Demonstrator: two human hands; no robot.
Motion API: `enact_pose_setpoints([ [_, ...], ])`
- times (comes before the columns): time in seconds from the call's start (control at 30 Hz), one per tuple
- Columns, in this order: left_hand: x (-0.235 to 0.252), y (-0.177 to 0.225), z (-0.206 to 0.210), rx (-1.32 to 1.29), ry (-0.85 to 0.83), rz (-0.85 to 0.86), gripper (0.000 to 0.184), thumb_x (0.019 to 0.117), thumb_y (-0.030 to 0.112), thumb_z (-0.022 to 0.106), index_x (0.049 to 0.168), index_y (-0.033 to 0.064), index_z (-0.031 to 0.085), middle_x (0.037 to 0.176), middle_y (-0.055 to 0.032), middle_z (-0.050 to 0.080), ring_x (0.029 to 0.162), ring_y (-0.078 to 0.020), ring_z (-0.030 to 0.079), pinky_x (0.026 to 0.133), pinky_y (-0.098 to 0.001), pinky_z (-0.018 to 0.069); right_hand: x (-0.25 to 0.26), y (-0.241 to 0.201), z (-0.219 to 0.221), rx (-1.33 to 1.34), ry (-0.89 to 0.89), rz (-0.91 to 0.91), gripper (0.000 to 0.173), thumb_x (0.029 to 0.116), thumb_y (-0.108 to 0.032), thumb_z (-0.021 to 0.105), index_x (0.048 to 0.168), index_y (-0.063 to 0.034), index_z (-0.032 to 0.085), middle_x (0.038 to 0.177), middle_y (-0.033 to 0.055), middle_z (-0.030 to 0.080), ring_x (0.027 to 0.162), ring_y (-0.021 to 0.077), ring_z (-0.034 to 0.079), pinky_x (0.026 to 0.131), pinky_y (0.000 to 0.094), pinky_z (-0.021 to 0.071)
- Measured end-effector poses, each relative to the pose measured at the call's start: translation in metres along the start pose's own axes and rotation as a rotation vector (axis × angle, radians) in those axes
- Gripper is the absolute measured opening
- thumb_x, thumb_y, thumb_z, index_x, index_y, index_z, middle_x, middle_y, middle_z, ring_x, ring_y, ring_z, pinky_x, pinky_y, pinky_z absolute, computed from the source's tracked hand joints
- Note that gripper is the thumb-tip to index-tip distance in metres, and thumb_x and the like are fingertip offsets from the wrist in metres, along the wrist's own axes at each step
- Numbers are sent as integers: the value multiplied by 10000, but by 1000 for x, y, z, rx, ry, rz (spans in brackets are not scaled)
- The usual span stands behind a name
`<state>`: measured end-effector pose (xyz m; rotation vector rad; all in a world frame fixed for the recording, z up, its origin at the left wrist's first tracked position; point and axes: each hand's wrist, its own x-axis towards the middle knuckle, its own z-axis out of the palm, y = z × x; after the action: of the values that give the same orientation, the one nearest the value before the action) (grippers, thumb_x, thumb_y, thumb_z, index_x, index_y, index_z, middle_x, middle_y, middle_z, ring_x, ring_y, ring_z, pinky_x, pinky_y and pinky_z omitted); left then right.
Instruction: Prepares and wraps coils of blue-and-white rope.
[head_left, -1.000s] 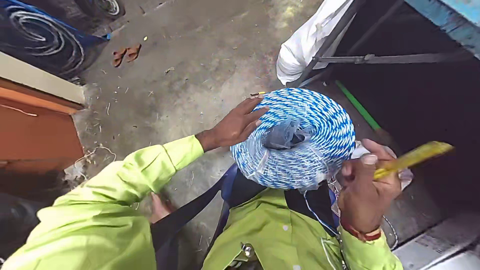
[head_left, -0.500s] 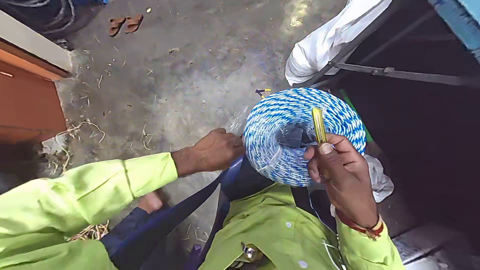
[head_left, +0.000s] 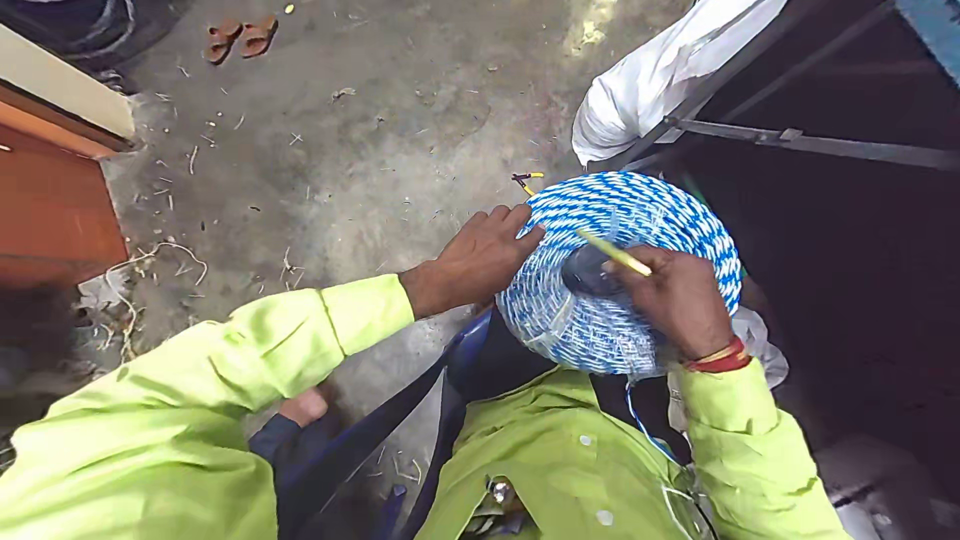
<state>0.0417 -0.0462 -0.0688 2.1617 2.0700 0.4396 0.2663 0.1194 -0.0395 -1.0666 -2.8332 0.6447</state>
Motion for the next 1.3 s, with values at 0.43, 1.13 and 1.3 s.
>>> enact_pose_setpoints([
  [0.43,14,-7,-33,-569,-251,-154,311,945,253,495,695,94,589,889,-74,552,889,-200,563,729,-393,453,-41,-23,-21,625,31,-11,323,1101,-287,426,1211,-106,670,716,-31,607,517,67,505,456,245,440],
  [1.13,-25,-20,-59,-547,-351,-24,339,860,495,764,685,213,698,638,109,597,588,-15,535,527,-266,428,-47,-2,39,589,290,-96,331,1035,-237,603,1319,-74,652,733,10,649,528,60,549,475,239,483],
  [1.3,2,8,-52,-920,-255,11,202,869,200,790,1007,71,717,1014,16,706,1006,-55,639,923,-259,519,-51,-2,34,660,213,-130,293,1062,-236,558,1267,-59,667,828,6,683,611,44,601,539,213,526],
])
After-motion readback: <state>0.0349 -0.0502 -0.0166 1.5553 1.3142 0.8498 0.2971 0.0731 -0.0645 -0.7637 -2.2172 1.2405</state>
